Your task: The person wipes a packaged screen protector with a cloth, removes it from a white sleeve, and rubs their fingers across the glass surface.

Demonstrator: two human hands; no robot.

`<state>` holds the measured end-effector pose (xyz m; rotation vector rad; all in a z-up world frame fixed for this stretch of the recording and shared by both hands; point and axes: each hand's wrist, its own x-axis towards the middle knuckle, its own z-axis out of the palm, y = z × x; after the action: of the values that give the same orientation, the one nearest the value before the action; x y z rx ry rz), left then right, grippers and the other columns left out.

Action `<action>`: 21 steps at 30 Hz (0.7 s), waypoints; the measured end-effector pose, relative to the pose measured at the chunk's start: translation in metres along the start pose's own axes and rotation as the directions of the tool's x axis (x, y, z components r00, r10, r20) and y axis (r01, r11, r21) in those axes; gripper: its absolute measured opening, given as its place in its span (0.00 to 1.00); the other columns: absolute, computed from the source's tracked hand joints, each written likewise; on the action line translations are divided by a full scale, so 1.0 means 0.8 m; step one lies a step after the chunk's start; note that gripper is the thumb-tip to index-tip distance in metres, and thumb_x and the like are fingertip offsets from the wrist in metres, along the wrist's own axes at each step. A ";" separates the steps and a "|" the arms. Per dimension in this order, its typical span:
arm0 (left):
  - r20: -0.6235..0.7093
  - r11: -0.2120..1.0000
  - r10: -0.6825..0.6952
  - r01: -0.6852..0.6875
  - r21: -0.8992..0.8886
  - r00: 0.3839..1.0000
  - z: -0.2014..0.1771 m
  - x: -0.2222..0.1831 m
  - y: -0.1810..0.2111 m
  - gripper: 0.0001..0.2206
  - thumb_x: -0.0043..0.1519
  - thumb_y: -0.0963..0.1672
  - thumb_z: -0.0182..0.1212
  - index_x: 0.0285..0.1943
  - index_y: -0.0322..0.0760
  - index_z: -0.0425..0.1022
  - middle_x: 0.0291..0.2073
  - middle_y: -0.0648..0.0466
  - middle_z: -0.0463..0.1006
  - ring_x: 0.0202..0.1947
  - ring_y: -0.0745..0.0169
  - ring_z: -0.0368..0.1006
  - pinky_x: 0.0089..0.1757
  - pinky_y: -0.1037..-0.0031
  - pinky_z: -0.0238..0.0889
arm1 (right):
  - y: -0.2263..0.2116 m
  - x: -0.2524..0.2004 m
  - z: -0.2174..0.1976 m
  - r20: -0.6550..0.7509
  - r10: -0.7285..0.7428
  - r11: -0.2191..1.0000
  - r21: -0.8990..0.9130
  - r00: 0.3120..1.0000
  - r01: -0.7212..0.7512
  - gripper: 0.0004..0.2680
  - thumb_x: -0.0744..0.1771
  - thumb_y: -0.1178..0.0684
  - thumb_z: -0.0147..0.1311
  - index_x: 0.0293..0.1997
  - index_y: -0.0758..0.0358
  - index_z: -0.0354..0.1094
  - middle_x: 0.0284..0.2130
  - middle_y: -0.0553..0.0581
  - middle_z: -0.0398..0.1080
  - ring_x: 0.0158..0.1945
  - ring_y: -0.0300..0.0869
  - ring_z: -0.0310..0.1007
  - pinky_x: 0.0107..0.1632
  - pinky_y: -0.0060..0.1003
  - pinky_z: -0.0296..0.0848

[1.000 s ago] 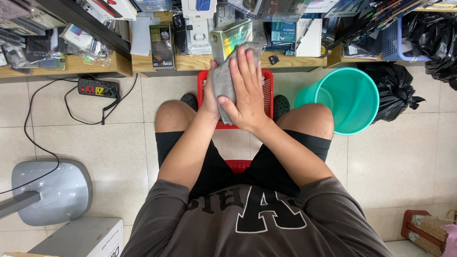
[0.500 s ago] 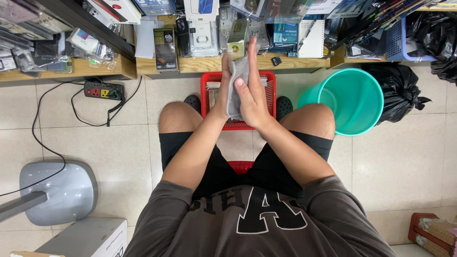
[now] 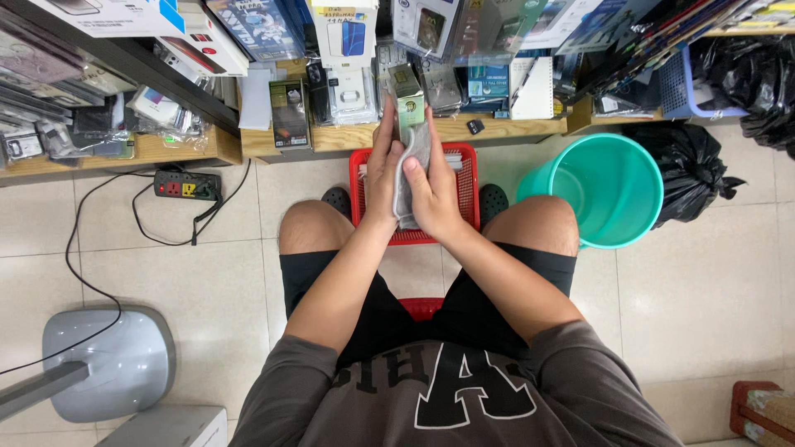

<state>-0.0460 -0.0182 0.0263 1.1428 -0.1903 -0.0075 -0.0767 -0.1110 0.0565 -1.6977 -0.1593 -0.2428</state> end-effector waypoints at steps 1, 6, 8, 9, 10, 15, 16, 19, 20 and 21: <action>0.005 1.000 -0.005 0.005 0.001 1.000 0.002 -0.005 -0.006 0.32 0.70 0.58 0.52 0.80 0.47 0.52 0.79 0.46 0.51 0.80 0.52 0.47 0.74 0.61 0.45 | 0.000 0.005 -0.004 -0.007 0.003 1.000 0.001 1.000 -0.003 0.26 0.74 0.41 0.39 0.80 0.63 0.34 0.77 0.66 0.46 0.80 0.50 0.50 0.78 0.41 0.55; -0.017 0.954 0.067 -0.059 0.296 0.998 0.020 -0.026 -0.024 0.24 0.75 0.48 0.50 0.80 0.53 0.51 0.63 0.50 0.64 0.71 0.58 0.58 0.69 0.65 0.54 | -0.013 0.038 -0.030 -0.097 -0.032 0.991 0.127 0.995 0.044 0.25 0.75 0.40 0.41 0.80 0.60 0.38 0.77 0.60 0.48 0.80 0.45 0.49 0.79 0.41 0.53; -0.017 0.956 0.057 -0.049 0.290 0.998 0.022 -0.027 -0.021 0.25 0.73 0.48 0.52 0.80 0.53 0.52 0.62 0.50 0.64 0.69 0.59 0.60 0.67 0.68 0.56 | -0.011 0.035 -0.031 -0.100 -0.043 0.986 0.154 0.994 0.058 0.26 0.75 0.38 0.41 0.80 0.60 0.38 0.78 0.59 0.48 0.81 0.45 0.49 0.81 0.41 0.52; -0.022 0.958 0.064 -0.056 0.282 0.998 0.024 -0.024 -0.019 0.26 0.72 0.49 0.55 0.80 0.53 0.53 0.61 0.50 0.64 0.67 0.60 0.61 0.66 0.72 0.57 | -0.010 0.039 -0.033 -0.094 -0.070 0.980 0.179 0.993 0.086 0.26 0.75 0.37 0.41 0.81 0.59 0.37 0.78 0.58 0.47 0.82 0.45 0.48 0.82 0.42 0.52; -0.025 0.958 0.066 -0.057 0.281 0.997 0.022 -0.018 -0.014 0.26 0.72 0.49 0.55 0.80 0.53 0.53 0.61 0.50 0.64 0.67 0.60 0.61 0.66 0.72 0.57 | -0.008 0.035 -0.028 -0.091 -0.072 0.980 0.177 0.993 0.087 0.26 0.75 0.37 0.41 0.81 0.59 0.37 0.78 0.58 0.47 0.82 0.45 0.48 0.82 0.42 0.52; 0.029 0.985 -0.010 0.015 -0.173 1.000 0.010 0.007 0.008 0.36 0.70 0.62 0.44 0.84 0.51 0.40 0.77 0.43 0.48 0.77 0.39 0.43 0.71 0.45 0.34 | 0.006 -0.009 0.000 0.091 -0.102 0.995 0.003 0.991 0.103 0.24 0.74 0.55 0.42 0.80 0.64 0.32 0.74 0.81 0.45 0.75 0.76 0.43 0.73 0.73 0.48; 0.020 0.986 -0.008 0.011 -0.169 1.000 -0.006 0.015 -0.010 0.36 0.70 0.62 0.44 0.84 0.51 0.40 0.77 0.43 0.48 0.77 0.39 0.43 0.71 0.45 0.34 | 0.017 -0.016 0.004 0.099 -0.102 0.995 0.009 0.990 0.102 0.24 0.74 0.55 0.42 0.80 0.64 0.32 0.74 0.81 0.45 0.75 0.76 0.43 0.73 0.73 0.48; -0.038 0.993 0.048 -0.052 -0.109 0.998 -0.038 0.020 -0.039 0.38 0.70 0.60 0.46 0.84 0.46 0.39 0.82 0.45 0.39 0.81 0.43 0.34 0.74 0.48 0.29 | 0.037 -0.029 0.013 0.192 -0.115 0.989 -0.072 0.975 0.131 0.26 0.74 0.53 0.44 0.80 0.69 0.31 0.77 0.76 0.32 0.79 0.69 0.27 0.77 0.65 0.36; -0.028 0.977 0.020 -0.025 -0.212 0.999 -0.033 0.015 -0.034 0.36 0.72 0.57 0.47 0.85 0.47 0.38 0.81 0.45 0.40 0.81 0.46 0.38 0.74 0.48 0.31 | 0.035 -0.026 0.013 0.197 -0.152 0.983 -0.076 0.969 0.169 0.26 0.74 0.50 0.42 0.81 0.67 0.32 0.78 0.71 0.30 0.80 0.64 0.24 0.78 0.61 0.31; -0.006 0.948 0.005 -0.007 -0.318 1.000 -0.026 0.015 -0.030 0.34 0.73 0.54 0.48 0.85 0.48 0.36 0.81 0.45 0.42 0.80 0.48 0.42 0.74 0.49 0.33 | 0.034 -0.019 0.010 0.198 -0.199 0.972 -0.086 0.960 0.220 0.25 0.75 0.46 0.39 0.81 0.65 0.33 0.79 0.67 0.29 0.81 0.59 0.20 0.80 0.57 0.27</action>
<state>-0.0286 -0.0109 -0.0019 0.8196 -0.1809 -0.0294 -0.0839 -0.1062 0.0255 -1.8114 -0.4761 -0.2520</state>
